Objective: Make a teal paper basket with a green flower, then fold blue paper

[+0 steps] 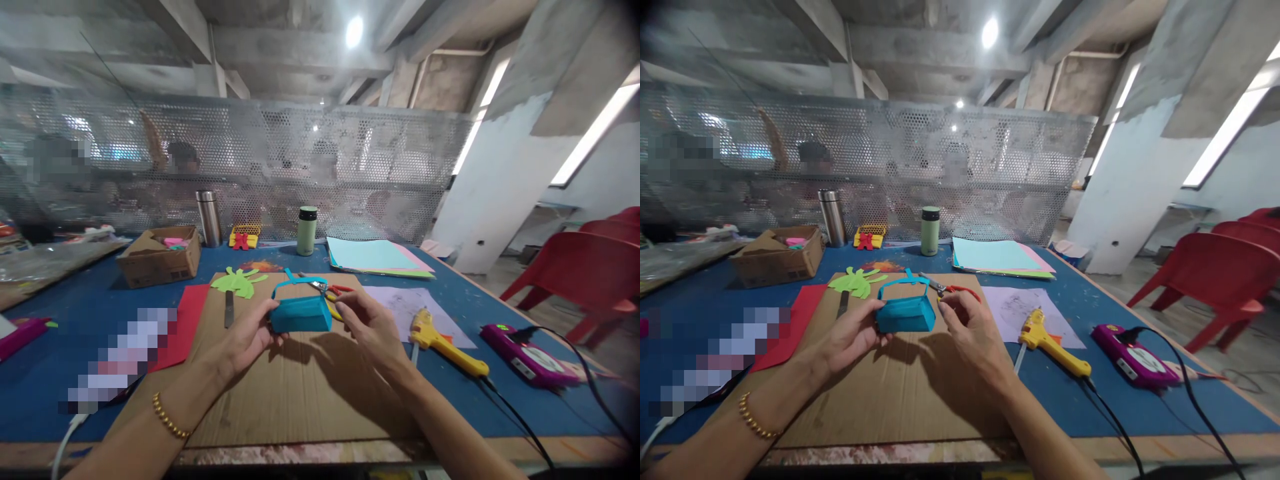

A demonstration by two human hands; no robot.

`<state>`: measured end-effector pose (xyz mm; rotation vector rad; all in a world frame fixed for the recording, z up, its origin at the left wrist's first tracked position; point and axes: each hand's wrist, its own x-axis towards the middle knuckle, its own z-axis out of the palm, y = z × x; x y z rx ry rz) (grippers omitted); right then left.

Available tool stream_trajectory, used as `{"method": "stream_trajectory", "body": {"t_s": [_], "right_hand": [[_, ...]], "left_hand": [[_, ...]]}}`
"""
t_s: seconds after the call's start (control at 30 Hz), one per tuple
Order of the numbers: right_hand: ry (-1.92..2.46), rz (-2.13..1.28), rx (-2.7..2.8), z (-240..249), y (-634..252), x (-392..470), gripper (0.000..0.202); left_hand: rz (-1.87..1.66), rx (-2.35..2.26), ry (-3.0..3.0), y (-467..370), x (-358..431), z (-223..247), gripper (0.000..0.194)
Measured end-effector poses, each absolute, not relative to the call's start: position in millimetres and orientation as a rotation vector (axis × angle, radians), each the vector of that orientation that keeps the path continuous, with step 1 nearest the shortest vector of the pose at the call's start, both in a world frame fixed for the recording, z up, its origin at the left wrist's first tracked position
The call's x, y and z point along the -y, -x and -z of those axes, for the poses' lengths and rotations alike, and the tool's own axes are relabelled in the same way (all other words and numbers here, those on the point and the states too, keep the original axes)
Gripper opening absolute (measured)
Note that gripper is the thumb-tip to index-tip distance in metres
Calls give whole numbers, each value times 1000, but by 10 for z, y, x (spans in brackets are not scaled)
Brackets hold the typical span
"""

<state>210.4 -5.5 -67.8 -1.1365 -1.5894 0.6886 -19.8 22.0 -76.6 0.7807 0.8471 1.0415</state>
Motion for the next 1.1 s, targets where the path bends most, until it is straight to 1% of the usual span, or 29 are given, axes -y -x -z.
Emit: {"method": "stream_trajectory", "body": {"t_s": [0.03,0.1,0.23,0.3,0.57,0.67,0.77,0.87,1.1], "right_hand": [[1127,-590,1590,671,-2111,60,30],[1095,-497,1634,668,-2115,65,25],[1082,-424,1739,701,-2096,56,15],[1093,-410,1740,712,-2078,58,12],[1163,-396,1735,683,-2036,94,12],[1175,-481,1695,673,-2040,76,12],[1152,-579,1655,659,-2045,51,14],[1137,-594,1631,642,-2045,44,16],[1172,-529,1630,644,-2048,61,10]], "left_hand": [[-1041,-845,-793,201,-226,779,9],[-1036,-849,-824,204,-231,810,12],[-1034,-849,-885,205,-221,856,25],[-1036,-852,-923,200,-207,851,27],[-1042,-877,-978,168,-164,800,19],[-1049,-849,-936,172,-175,813,23],[-1050,-841,-899,178,-188,829,31],[-1036,-846,-886,182,-194,839,34],[-980,-850,-832,177,-192,827,23]]}}
